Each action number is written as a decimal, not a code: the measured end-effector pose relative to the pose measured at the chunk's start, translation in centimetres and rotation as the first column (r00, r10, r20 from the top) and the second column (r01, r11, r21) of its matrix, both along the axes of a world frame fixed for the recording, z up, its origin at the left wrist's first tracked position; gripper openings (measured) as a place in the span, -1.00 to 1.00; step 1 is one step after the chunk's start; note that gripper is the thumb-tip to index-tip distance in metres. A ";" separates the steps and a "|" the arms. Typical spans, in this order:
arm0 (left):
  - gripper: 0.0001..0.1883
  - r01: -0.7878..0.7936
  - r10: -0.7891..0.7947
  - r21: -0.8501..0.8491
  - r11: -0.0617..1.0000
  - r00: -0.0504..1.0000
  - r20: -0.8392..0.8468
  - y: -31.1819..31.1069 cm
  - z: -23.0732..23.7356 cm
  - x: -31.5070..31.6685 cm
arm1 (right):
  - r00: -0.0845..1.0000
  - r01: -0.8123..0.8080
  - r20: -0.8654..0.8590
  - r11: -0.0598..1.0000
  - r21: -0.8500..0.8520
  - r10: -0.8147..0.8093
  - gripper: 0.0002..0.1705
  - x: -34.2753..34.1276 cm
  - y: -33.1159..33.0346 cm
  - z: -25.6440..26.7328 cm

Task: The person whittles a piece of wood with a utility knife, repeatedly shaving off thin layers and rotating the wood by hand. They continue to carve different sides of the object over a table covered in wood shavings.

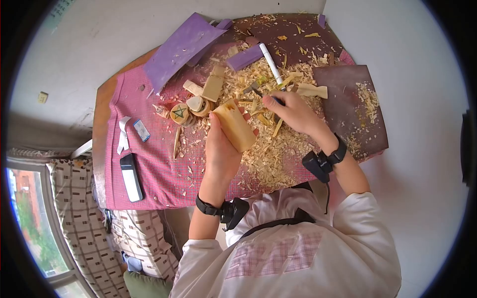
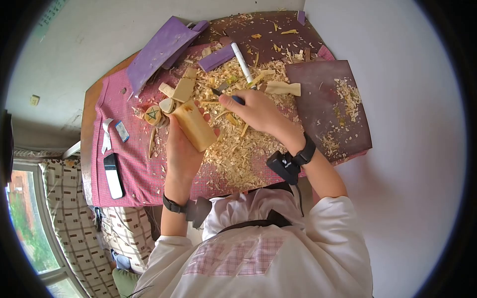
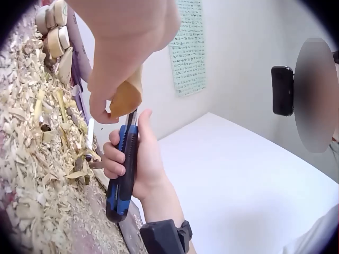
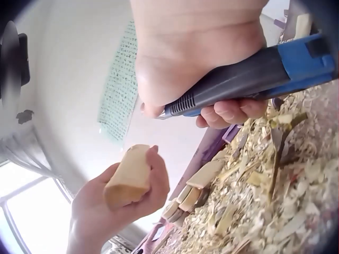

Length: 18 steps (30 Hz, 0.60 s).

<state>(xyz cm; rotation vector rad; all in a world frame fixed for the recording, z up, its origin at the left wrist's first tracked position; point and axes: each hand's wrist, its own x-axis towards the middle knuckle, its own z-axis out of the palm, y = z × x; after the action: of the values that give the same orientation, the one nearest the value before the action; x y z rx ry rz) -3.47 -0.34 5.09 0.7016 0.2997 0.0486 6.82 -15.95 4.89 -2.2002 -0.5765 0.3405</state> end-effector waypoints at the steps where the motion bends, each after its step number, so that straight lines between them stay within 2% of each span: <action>1: -0.45 -0.007 0.008 -0.041 0.999 0.999 0.036 0.0 -0.1 -0.1 | 0.999 -0.025 -0.025 0.999 0.032 0.025 -0.23 -0.9 0.2 0.3; 2: -0.42 -0.011 0.017 -0.083 0.996 0.997 0.070 -0.1 -0.1 -0.3 | 0.998 -0.047 -0.049 0.997 0.063 0.050 -0.24 -1.8 0.4 0.5; 3: -0.42 -0.009 0.015 -0.083 0.996 0.998 0.066 -0.1 -0.3 -0.5 | 0.997 -0.061 0.043 0.994 0.095 0.057 -0.30 -2.6 0.6 0.5; 4: -0.39 -0.033 0.050 -0.157 0.987 0.993 0.107 -0.1 -0.6 -0.7 | 0.998 -0.058 0.040 0.994 0.097 0.054 -0.30 -3.1 0.7 0.8; 5: -0.37 -0.052 0.087 -0.229 0.972 0.986 0.145 -0.1 -0.8 -0.8 | 0.983 -0.111 0.154 0.993 0.035 0.104 -0.31 -3.7 0.8 1.2; 7: -0.36 -0.089 0.123 -0.216 0.972 0.981 0.149 -0.4 -0.9 -0.7 | 0.923 -0.157 0.352 0.987 -0.035 0.159 -0.38 -4.8 1.2 1.4; 8: -0.36 -0.133 0.166 -0.205 0.970 0.974 0.155 -0.6 -1.0 -0.7 | 0.923 -0.155 0.350 0.987 -0.036 0.158 -0.38 -5.1 1.4 1.3; 9: -0.45 -0.120 0.164 -0.218 0.969 0.967 0.197 -0.6 -1.5 -0.8 | 0.899 -0.163 0.405 0.986 -0.041 0.166 -0.43 -5.3 1.6 1.2; 10: -0.45 -0.120 0.164 -0.219 0.968 0.967 0.196 -0.6 -1.7 -1.0 | 0.871 -0.172 0.459 0.984 -0.045 0.173 -0.46 -5.5 1.8 1.2; 12: -0.44 -0.161 0.177 -0.105 0.981 0.969 0.174 -1.1 -1.7 -1.1 | 0.838 -0.207 0.517 0.978 0.000 0.177 -0.46 -5.4 2.1 1.5; 13: -0.43 -0.242 0.244 -0.054 0.969 0.969 0.036 -1.7 -0.9 -1.0 | 0.806 -0.201 0.559 0.978 -0.053 0.196 -0.45 -5.3 2.1 1.5; 14: -0.43 -0.240 0.242 -0.056 0.969 0.970 0.036 -1.7 -0.8 -1.1 | 0.772 -0.192 0.597 0.976 -0.106 0.217 -0.43 -5.1 2.1 1.6; 16: -0.41 -0.143 0.178 0.184 0.972 0.965 -0.191 -1.6 -0.7 -1.2 | 0.760 -0.176 0.612 0.975 -0.133 0.221 -0.43 -4.5 1.9 1.5; 17: -0.37 0.191 -0.151 0.243 0.951 0.973 -0.175 -0.3 -1.6 -1.6 | 0.747 -0.163 0.625 0.974 -0.159 0.227 -0.43 -4.1 1.7 1.4; 18: -0.37 0.193 -0.153 0.240 0.952 0.973 -0.173 -0.7 -1.5 -1.8 | 0.746 -0.160 0.626 0.973 -0.163 0.228 -0.43 -3.5 1.6 1.0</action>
<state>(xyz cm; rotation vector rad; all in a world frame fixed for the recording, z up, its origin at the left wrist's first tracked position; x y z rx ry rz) -5.31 -1.02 3.54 0.9884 0.3810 -0.1373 3.36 -14.36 5.84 -2.3389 -1.1920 -0.3213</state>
